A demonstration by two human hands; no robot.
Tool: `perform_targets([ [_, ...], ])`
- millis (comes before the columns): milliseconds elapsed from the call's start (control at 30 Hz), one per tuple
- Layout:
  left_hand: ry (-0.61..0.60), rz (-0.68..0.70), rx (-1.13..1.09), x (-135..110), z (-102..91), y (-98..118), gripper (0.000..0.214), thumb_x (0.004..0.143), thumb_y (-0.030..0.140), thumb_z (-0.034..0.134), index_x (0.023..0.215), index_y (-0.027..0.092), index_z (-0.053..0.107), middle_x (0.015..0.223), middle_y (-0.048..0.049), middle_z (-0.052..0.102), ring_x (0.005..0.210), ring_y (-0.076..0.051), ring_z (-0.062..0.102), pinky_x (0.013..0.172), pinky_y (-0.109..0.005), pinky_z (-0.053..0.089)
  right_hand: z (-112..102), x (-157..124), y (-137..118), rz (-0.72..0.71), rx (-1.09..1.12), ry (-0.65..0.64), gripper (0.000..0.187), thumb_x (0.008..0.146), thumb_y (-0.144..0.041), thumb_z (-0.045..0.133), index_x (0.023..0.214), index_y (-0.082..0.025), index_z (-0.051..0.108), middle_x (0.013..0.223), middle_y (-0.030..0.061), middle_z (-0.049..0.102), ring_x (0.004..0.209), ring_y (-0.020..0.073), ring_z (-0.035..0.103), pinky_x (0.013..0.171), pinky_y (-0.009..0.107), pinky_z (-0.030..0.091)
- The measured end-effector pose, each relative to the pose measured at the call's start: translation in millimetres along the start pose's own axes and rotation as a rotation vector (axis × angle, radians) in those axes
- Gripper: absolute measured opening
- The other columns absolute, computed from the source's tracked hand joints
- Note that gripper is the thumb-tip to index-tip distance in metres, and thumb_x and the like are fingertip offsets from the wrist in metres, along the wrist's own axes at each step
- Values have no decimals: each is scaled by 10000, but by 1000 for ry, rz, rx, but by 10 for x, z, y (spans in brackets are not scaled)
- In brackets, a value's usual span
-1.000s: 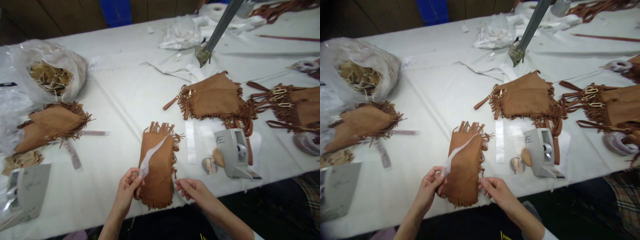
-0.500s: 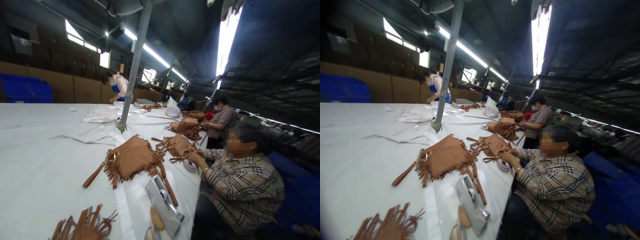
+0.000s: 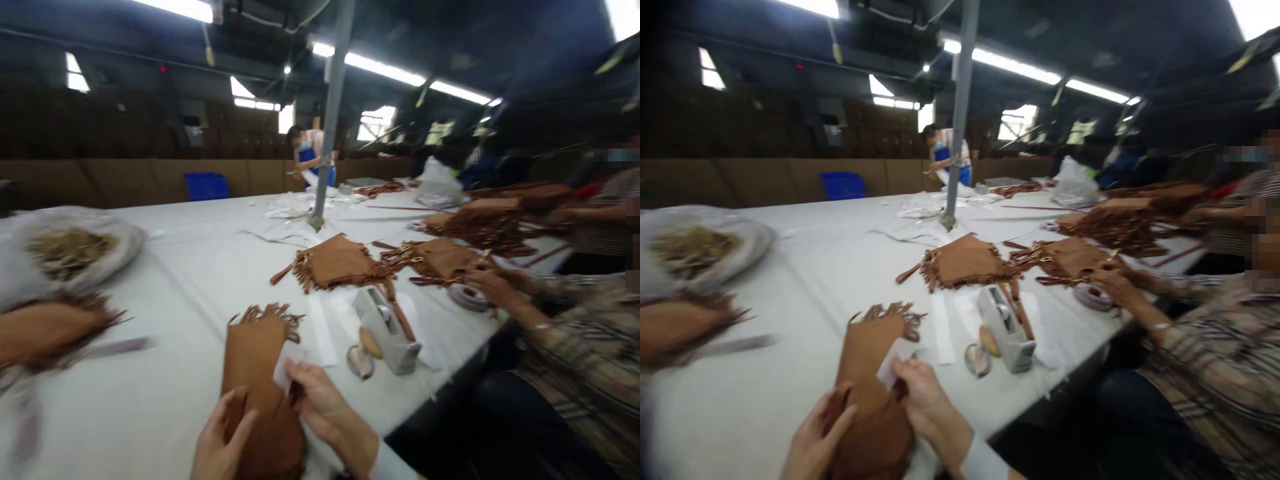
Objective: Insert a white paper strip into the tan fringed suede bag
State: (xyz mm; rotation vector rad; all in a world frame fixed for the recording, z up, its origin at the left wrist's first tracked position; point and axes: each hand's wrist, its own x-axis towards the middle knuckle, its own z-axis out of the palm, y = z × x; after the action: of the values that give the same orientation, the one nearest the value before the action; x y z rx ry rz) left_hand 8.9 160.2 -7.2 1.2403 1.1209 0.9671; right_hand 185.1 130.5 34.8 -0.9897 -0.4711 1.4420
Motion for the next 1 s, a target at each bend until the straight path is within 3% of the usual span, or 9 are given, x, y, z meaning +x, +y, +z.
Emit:
perform_targets([
  [100, 28, -104, -109, -275, -144, 86, 429, 672, 474, 734, 983, 194, 637, 931, -67, 699, 892, -242, 642, 773, -344, 518, 177, -90, 225, 149, 93, -4, 308, 646, -382, 806, 791, -146, 670, 703, 1, 675, 593, 99, 544, 550, 216, 374],
  [200, 56, -45, -126, -336, -116, 187, 390, 661, 453, 749, 899, 160, 650, 786, -36, 675, 747, -190, 613, 701, -285, 482, 192, -134, 271, 188, 93, 7, 293, 620, -348, 821, 787, -166, 663, 705, -10, 673, 611, 104, 546, 561, 220, 374],
  [433, 66, 106, -24, -517, -31, 289, 321, 633, 420, 763, 746, 131, 677, 649, -11, 618, 631, -148, 540, 626, -251, 429, 340, -337, 432, 109, -24, 16, 334, 570, -413, 821, 751, -188, 651, 727, -6, 678, 617, 111, 543, 559, 227, 365],
  [667, 197, 143, -33, -618, 24, 169, 354, 647, 460, 749, 727, 131, 647, 638, 21, 558, 610, -106, 480, 598, -214, 391, 375, -494, 524, 49, -83, 0, 335, 563, -407, 816, 793, -194, 696, 837, -7, 686, 671, 83, 530, 593, 207, 357],
  [833, 280, 180, 58, -701, -9, 156, 307, 701, 428, 692, 719, 123, 666, 597, 20, 532, 569, -101, 444, 553, -219, 352, 347, -552, 556, -70, -133, 10, 321, 561, -421, 812, 724, -168, 702, 738, -5, 661, 638, 87, 516, 597, 223, 358],
  [1000, 255, 185, 72, -697, -55, 163, 302, 693, 432, 695, 713, 132, 667, 579, 27, 511, 553, -100, 425, 539, -222, 341, 369, -497, 568, -70, -166, 4, 336, 577, -449, 796, 739, -166, 716, 768, 5, 666, 652, 95, 528, 605, 230, 373],
])
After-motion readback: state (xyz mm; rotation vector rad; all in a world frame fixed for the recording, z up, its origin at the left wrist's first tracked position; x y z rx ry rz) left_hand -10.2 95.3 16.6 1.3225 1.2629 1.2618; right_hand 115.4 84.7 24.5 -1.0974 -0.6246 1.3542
